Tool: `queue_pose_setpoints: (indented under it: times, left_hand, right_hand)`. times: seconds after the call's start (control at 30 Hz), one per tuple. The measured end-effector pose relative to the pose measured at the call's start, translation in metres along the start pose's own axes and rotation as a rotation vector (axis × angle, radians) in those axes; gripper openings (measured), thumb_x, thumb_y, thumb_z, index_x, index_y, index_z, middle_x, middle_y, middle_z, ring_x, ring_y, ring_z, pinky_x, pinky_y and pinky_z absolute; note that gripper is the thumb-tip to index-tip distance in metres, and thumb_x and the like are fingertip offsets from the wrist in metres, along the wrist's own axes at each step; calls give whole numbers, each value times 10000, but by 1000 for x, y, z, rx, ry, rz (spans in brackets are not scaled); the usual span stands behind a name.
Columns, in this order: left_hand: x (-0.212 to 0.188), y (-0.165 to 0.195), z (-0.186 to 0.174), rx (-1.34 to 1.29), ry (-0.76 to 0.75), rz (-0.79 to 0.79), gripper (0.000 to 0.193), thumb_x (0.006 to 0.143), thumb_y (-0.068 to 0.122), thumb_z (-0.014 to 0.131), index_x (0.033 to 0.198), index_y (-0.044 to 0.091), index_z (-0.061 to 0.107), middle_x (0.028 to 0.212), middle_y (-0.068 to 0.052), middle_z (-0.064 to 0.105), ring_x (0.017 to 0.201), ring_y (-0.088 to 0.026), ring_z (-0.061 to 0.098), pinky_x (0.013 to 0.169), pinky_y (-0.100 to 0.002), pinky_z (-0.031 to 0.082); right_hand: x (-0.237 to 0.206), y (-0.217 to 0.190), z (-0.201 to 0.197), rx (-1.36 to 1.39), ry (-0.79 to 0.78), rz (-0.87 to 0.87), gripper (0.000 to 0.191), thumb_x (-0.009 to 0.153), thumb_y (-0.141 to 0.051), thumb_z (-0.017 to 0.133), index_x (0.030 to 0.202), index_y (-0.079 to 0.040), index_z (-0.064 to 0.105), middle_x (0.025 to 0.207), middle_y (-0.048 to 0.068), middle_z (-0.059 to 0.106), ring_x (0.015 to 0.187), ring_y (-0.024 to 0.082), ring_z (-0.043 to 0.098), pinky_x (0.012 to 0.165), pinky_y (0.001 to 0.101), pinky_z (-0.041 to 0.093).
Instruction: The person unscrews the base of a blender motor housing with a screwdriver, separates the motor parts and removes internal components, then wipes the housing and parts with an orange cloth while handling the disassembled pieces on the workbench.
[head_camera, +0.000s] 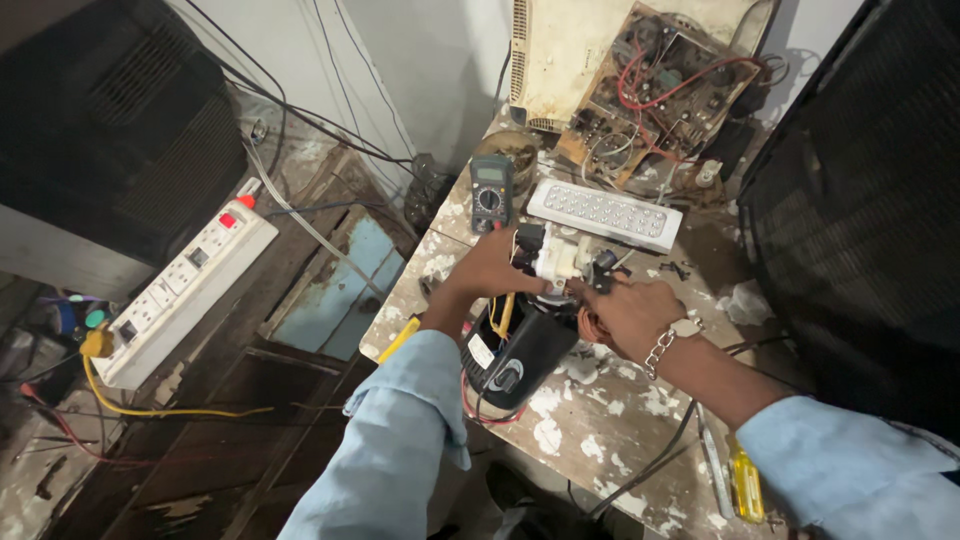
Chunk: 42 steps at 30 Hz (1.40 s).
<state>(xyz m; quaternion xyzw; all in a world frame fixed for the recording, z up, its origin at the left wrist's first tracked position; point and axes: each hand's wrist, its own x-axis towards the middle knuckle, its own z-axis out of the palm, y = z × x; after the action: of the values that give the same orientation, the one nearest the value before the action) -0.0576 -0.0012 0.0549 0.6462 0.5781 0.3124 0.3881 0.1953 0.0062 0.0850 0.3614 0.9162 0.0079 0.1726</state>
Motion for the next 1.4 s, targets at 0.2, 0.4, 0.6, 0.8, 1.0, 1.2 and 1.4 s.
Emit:
queue_pose_setpoints:
  times: [0.2, 0.4, 0.6, 0.8, 1.0, 1.2, 1.4]
  left_hand:
    - [6, 6, 0, 10, -41, 18, 755, 589, 288, 914, 1251, 33, 655, 1109, -99, 757, 1000, -196, 700, 911, -327, 535]
    - [6, 9, 1, 6, -63, 14, 724, 585, 268, 904, 1230, 30, 677, 1108, -99, 768, 1009, -206, 715, 921, -324, 550]
    - [12, 12, 5, -70, -96, 18, 734, 567, 255, 891, 1233, 35, 676, 1122, -95, 769, 1011, -194, 718, 923, -320, 555]
    - [16, 5, 13, -63, -3, 40, 756, 568, 277, 894, 1243, 39, 652, 1103, -83, 756, 1000, -181, 714, 900, -323, 558]
    - [16, 1, 11, -25, 1, -22, 698, 597, 290, 897, 1229, 59, 713, 1119, -77, 790, 1006, -166, 732, 908, -319, 563]
    - [12, 3, 4, 94, 46, -65, 721, 602, 329, 924, 1231, 72, 683, 1138, -91, 756, 1027, -200, 706, 931, -331, 532]
    - [10, 3, 5, 32, -3, -30, 687, 624, 322, 887, 1234, 66, 702, 1129, -84, 781, 1019, -196, 729, 936, -324, 553]
  right_hand:
    - [-5, 26, 27, 423, 461, -244, 610, 726, -117, 714, 1321, -222, 627, 1030, 128, 747, 760, 317, 740, 616, 431, 602]
    - [6, 57, 64, 1553, 845, 499, 325, 914, -162, 783, 1156, 29, 679, 1073, 88, 751, 886, 202, 731, 776, 353, 608]
    - [19, 60, 51, 1602, 92, 42, 571, 796, -169, 871, 1264, 32, 611, 1036, 160, 772, 790, 306, 710, 644, 467, 570]
    - [27, -6, 55, 1218, 849, -56, 769, 692, -165, 881, 1363, 31, 558, 1095, 131, 728, 914, 220, 717, 776, 335, 584]
    - [28, -39, 57, 1935, 693, 337, 597, 845, -287, 746, 1367, -12, 653, 866, 83, 727, 652, 165, 655, 536, 335, 490]
    - [10, -32, 70, 1125, 780, 476, 411, 756, -272, 860, 1055, -10, 757, 801, 139, 772, 687, 213, 753, 634, 331, 566]
    - [28, 26, 89, 1595, 851, 507, 419, 854, -313, 838, 1045, 49, 748, 968, 74, 771, 811, 143, 710, 724, 301, 551]
